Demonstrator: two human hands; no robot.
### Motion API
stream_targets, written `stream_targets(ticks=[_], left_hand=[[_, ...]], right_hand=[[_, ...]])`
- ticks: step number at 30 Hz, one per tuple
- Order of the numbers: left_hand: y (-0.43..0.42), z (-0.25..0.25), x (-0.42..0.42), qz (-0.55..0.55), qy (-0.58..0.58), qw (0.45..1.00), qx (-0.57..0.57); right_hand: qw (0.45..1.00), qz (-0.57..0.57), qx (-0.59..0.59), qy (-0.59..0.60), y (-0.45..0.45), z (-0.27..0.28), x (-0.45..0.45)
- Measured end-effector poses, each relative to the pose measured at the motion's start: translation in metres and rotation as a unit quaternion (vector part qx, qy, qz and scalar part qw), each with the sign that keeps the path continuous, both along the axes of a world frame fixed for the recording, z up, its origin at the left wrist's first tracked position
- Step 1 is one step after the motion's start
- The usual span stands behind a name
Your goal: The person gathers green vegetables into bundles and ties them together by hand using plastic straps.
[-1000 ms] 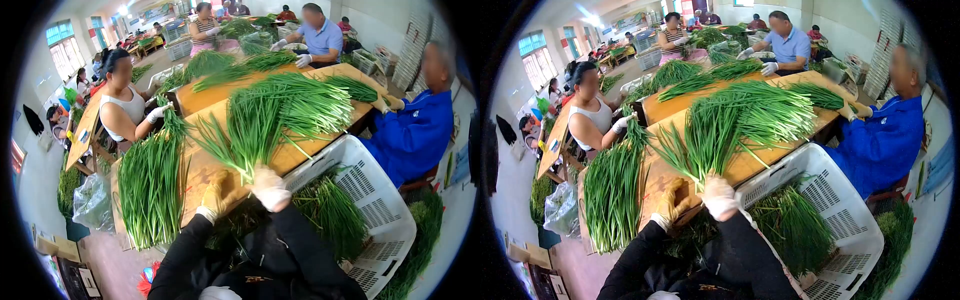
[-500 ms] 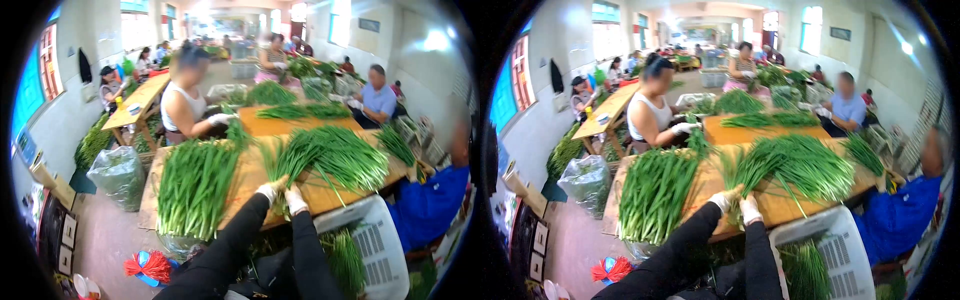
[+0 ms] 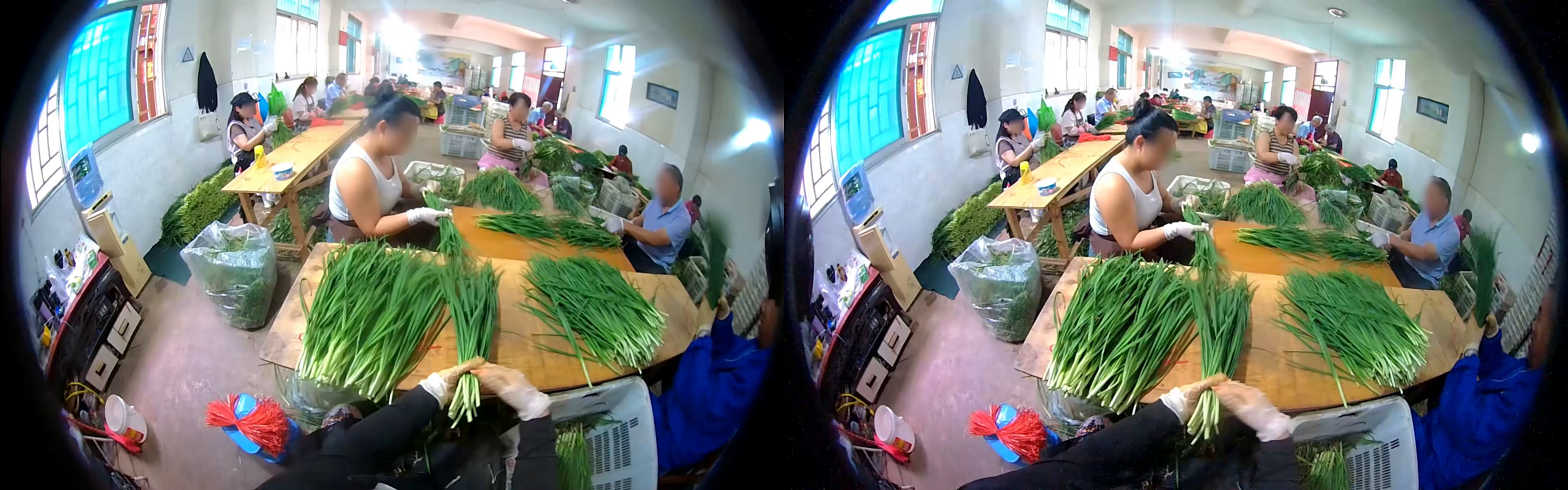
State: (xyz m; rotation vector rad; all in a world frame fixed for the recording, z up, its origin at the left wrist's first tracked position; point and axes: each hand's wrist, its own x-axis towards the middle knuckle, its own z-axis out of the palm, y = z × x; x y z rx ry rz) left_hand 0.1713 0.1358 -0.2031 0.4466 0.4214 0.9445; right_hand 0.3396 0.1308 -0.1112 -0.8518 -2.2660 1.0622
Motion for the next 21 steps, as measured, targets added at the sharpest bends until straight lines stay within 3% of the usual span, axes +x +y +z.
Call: stream_targets(ticks=[1, 2, 3, 4, 6, 7, 9, 10, 11, 12, 15, 16, 17, 18, 19, 20, 21], left_hand=[[-0.004, -0.009, -0.004, -0.032, -0.021, 0.997, 0.071], [-0.011, 0.004, -0.007, -0.051, -0.012, 0.996, 0.073], [-0.024, 0.025, -0.012, -0.053, 0.046, 0.997, -0.023], [-0.035, 0.032, -0.010, -0.054, 0.001, 0.998, -0.036], [-0.052, 0.042, -0.006, -0.086, -0.075, 0.993, -0.006], [-0.065, 0.050, -0.006, -0.093, -0.022, 0.995, -0.025], [-0.079, 0.032, 0.007, -0.150, 0.014, 0.985, 0.090], [-0.087, 0.024, 0.013, -0.192, 0.016, 0.976, 0.103], [-0.095, 0.020, 0.018, -0.234, 0.018, 0.965, 0.115], [-0.099, 0.015, 0.020, -0.276, -0.030, 0.946, 0.164], [-0.094, 0.013, 0.023, -0.342, 0.004, 0.920, 0.191], [-0.085, 0.023, 0.024, -0.334, -0.013, 0.911, 0.241], [-0.075, 0.034, 0.022, -0.296, 0.066, 0.911, 0.280], [-0.071, 0.069, 0.018, -0.226, 0.110, 0.903, 0.347], [-0.061, 0.111, 0.005, -0.213, 0.269, 0.852, 0.396], [-0.057, 0.141, 0.001, -0.156, 0.268, 0.860, 0.406], [-0.054, 0.172, -0.003, -0.098, 0.269, 0.863, 0.415]], right_hand=[[0.981, -0.036, -0.176, 0.067, 0.000, -0.001, 0.011], [0.945, -0.058, -0.265, 0.182, 0.000, -0.007, 0.023], [0.887, -0.079, -0.348, 0.293, -0.003, -0.018, 0.034], [0.888, -0.077, -0.347, 0.292, -0.005, -0.036, 0.042], [0.834, -0.165, -0.423, 0.313, -0.009, -0.061, 0.049], [0.858, -0.121, -0.401, 0.296, -0.017, -0.070, 0.040], [0.854, -0.050, -0.364, 0.368, -0.037, -0.069, 0.024], [0.844, 0.047, -0.378, 0.377, -0.031, -0.060, 0.015], [0.791, -0.003, -0.429, 0.437, -0.056, -0.012, -0.001], [0.776, 0.021, -0.421, 0.469, -0.054, -0.009, -0.002], [0.768, 0.034, -0.399, 0.499, -0.052, 0.013, -0.004], [0.834, 0.007, -0.338, 0.435, -0.047, 0.024, -0.004], [0.889, -0.020, -0.275, 0.365, -0.044, 0.037, -0.005], [0.887, -0.042, -0.215, 0.407, -0.041, 0.059, -0.014], [0.897, -0.022, -0.133, 0.421, -0.036, 0.084, -0.019], [0.895, -0.001, -0.037, 0.444, -0.024, 0.100, -0.022], [0.907, -0.046, -0.039, 0.417, -0.031, 0.131, -0.025]])
